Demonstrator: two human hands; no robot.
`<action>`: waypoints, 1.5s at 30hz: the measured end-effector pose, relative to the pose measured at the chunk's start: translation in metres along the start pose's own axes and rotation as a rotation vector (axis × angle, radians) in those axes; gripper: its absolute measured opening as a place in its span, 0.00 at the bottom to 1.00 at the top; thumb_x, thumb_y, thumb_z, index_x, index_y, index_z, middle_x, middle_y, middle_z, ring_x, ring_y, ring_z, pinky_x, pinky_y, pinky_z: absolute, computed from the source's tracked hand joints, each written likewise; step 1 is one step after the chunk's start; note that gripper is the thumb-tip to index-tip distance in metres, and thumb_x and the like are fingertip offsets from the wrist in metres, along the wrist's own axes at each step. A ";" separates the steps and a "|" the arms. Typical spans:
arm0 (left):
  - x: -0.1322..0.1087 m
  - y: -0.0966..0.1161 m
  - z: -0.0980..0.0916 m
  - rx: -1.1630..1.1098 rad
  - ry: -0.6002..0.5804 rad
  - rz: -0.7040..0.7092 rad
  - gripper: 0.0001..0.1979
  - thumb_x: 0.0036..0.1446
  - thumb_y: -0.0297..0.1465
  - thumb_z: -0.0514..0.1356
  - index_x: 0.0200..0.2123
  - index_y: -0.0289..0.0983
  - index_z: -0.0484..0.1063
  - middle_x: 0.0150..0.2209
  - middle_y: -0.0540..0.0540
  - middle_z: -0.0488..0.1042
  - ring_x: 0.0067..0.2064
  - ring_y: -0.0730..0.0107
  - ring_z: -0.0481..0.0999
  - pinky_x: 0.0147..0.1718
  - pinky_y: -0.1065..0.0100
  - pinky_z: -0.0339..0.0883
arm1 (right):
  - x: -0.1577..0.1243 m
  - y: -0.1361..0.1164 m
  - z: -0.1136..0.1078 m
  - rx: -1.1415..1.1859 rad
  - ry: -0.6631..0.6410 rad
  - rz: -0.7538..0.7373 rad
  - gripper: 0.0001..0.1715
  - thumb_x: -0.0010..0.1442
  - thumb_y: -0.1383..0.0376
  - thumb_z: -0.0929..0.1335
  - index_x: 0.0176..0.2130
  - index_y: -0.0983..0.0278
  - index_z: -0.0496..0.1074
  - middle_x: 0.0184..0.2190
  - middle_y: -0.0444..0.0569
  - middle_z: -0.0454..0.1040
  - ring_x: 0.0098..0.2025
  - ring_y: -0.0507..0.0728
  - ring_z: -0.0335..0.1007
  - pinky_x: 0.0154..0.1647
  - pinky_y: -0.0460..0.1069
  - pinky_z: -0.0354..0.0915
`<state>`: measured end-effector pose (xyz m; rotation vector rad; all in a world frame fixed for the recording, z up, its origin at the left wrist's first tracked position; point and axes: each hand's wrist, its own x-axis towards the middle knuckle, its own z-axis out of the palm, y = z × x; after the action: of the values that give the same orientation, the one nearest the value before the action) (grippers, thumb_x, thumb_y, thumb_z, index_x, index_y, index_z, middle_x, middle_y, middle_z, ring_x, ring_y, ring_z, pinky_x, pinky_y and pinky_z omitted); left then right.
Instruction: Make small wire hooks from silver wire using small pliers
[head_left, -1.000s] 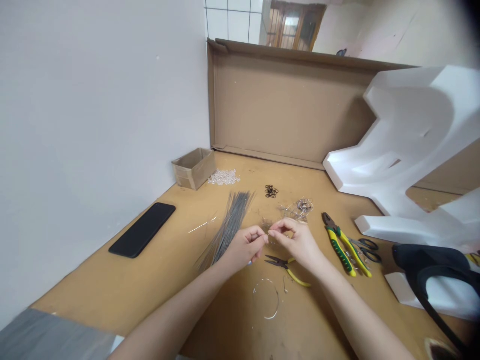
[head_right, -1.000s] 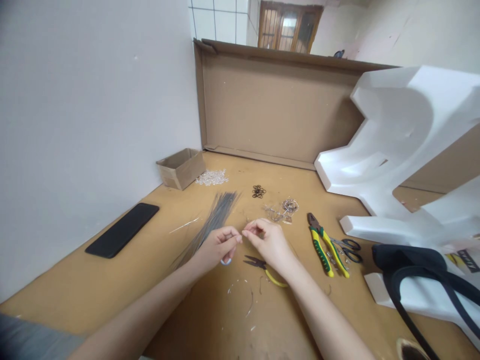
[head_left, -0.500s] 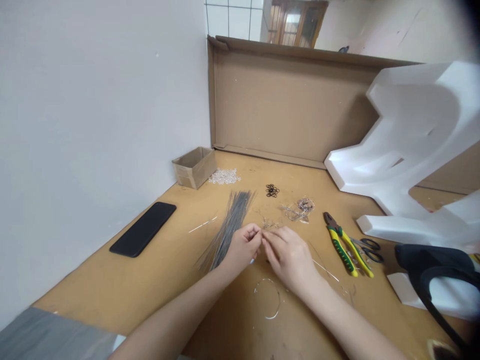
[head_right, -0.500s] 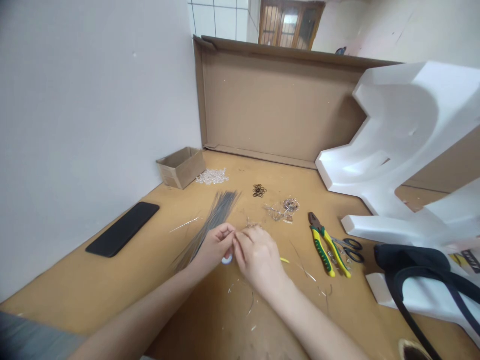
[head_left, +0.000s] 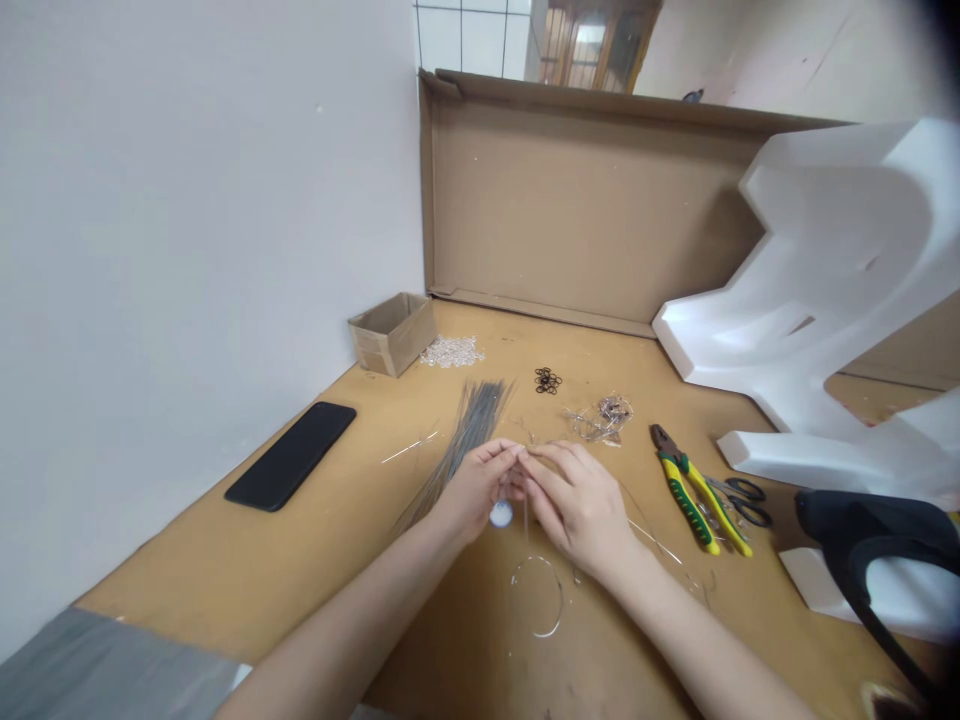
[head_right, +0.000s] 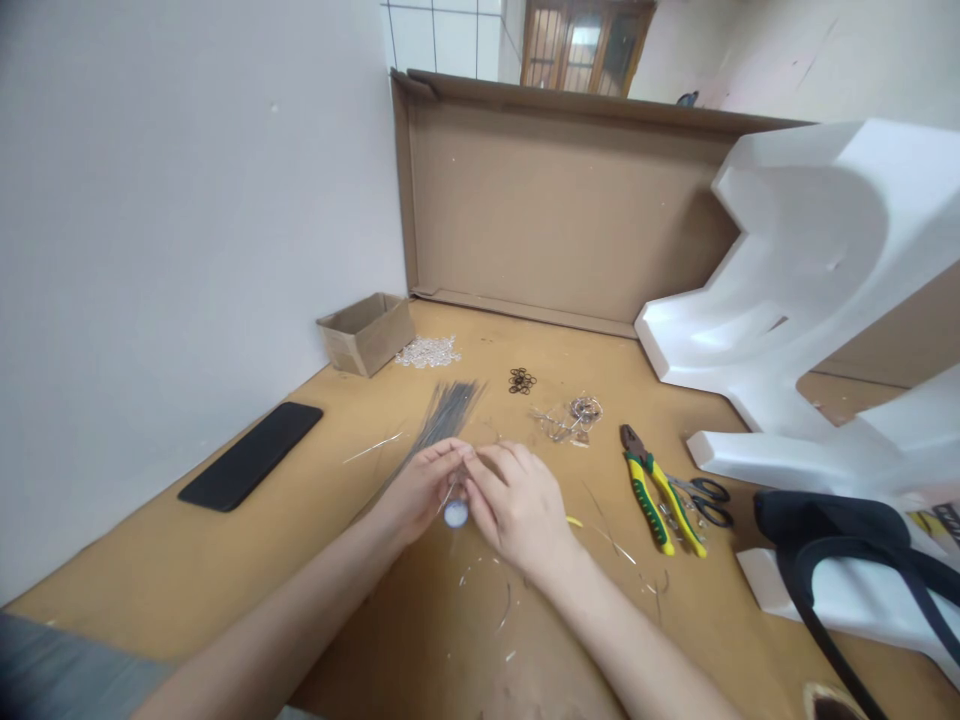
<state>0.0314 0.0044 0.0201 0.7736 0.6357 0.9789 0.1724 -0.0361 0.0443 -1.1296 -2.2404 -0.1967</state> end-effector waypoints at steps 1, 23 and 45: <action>0.000 0.000 0.000 -0.021 0.009 0.006 0.10 0.47 0.34 0.62 0.28 0.33 0.66 0.22 0.51 0.70 0.23 0.79 0.69 0.23 0.76 0.63 | 0.000 0.000 0.001 -0.003 -0.030 0.003 0.22 0.60 0.66 0.60 0.54 0.64 0.63 0.47 0.55 0.68 0.49 0.61 0.62 0.47 0.57 0.63; -0.003 -0.004 0.005 0.485 -0.029 0.112 0.13 0.53 0.40 0.55 0.28 0.36 0.62 0.17 0.56 0.64 0.13 0.84 0.56 0.13 0.78 0.49 | 0.003 0.030 -0.013 0.143 -0.004 -0.024 0.10 0.59 0.63 0.63 0.38 0.62 0.72 0.33 0.51 0.75 0.35 0.56 0.69 0.36 0.51 0.64; -0.022 0.005 0.016 0.592 -0.272 0.177 0.09 0.55 0.35 0.53 0.29 0.35 0.66 0.16 0.56 0.60 0.16 0.83 0.55 0.17 0.76 0.50 | 0.009 0.029 -0.011 0.967 -0.152 0.604 0.20 0.58 0.55 0.62 0.21 0.64 0.65 0.16 0.41 0.68 0.21 0.50 0.65 0.28 0.46 0.63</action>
<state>0.0321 -0.0179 0.0358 1.4812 0.6301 0.8254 0.1953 -0.0159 0.0545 -1.1694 -1.6210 1.1147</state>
